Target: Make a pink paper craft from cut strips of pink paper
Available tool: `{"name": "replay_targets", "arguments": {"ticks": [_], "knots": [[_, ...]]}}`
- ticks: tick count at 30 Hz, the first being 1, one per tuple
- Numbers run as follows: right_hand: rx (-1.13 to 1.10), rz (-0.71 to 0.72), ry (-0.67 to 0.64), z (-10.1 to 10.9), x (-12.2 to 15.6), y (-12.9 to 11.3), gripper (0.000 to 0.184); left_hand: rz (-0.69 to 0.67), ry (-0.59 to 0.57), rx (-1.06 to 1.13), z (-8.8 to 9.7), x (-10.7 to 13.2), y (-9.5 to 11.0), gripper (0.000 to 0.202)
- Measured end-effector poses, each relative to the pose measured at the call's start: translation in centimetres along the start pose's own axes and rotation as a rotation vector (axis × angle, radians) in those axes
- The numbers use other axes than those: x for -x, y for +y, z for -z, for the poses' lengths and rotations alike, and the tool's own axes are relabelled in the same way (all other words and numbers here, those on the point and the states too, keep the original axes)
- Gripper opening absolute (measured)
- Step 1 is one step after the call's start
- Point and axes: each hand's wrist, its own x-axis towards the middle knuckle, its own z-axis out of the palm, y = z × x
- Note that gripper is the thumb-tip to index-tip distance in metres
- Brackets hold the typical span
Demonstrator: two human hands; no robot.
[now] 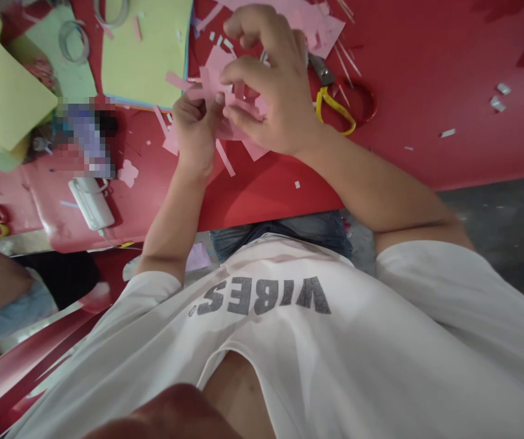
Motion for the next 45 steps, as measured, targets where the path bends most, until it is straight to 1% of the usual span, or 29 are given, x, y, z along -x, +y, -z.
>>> {"name": "replay_targets", "arguments": {"ticks": [3,5,8,10,12,14,16,18,21,23,27,30,32,34,36,39,42,45], "knots": [[0.139,0.220,0.190,0.1,-0.1,-0.2,0.009,-0.042,-0.042,0.018,-0.1,0.2,0.2,0.022],[0.119,0.225,0.221,0.0,-0.3,-0.2,0.006,-0.054,-0.064,0.021,0.1,0.1,0.0,0.024],[-0.025,0.193,0.255,-0.5,-0.7,0.4,0.005,-0.039,-0.043,0.021,0.4,-0.2,-0.6,0.026],[-0.122,0.183,0.262,-0.8,-1.0,0.9,0.004,-0.050,-0.052,0.060,0.4,-0.4,-1.0,0.026],[-0.187,0.160,0.258,-1.0,-1.1,1.3,0.008,-0.082,-0.086,0.128,0.4,-0.5,-1.2,0.027],[-0.226,0.130,0.255,-1.0,-1.1,1.4,0.014,-0.102,-0.113,0.179,0.4,-0.5,-1.4,0.027],[-0.233,0.135,0.251,-0.7,-1.0,1.1,0.016,-0.086,-0.121,0.171,0.4,-0.5,-1.6,0.028],[-0.144,0.197,0.239,-0.2,-0.8,0.8,0.013,-0.043,-0.091,0.113,0.5,-0.5,-1.9,0.030],[0.075,0.332,0.187,0.3,-0.5,0.4,0.012,-0.017,-0.035,0.057,0.6,-0.7,-2.5,0.031],[0.144,0.361,0.159,0.3,-0.4,0.5,0.013,-0.025,-0.043,0.077,0.6,-0.7,-2.8,0.028],[0.106,0.354,0.178,-0.3,-0.6,1.1,0.018,-0.019,-0.088,0.136,0.5,-0.7,-2.9,0.025],[0.001,0.359,0.273,-0.9,-1.0,1.8,0.014,-0.001,-0.093,0.143,0.5,-0.5,-2.6,0.023],[-0.076,0.334,0.323,-1.1,-1.3,2.1,0.010,0.012,-0.107,0.160,0.5,-0.4,-2.4,0.029],[-0.114,0.285,0.311,-1.1,-1.4,2.3,0.012,0.040,-0.108,0.163,0.6,-0.3,-2.1,0.040],[-0.122,0.247,0.280,-1.0,-1.4,2.3,0.016,0.062,-0.101,0.167,0.7,-0.2,-1.8,0.045],[-0.120,0.223,0.259,-0.8,-1.3,2.0,0.018,0.037,-0.144,0.201,0.7,-0.2,-1.7,0.035],[-0.105,0.236,0.261,-0.5,-1.1,1.5,0.015,-0.015,-0.209,0.182,0.6,-0.5,-2.0,0.027],[-0.087,0.244,0.253,-0.4,-1.1,1.3,0.008,-0.063,-0.154,0.127,0.5,-0.6,-2.2,0.026]]}}
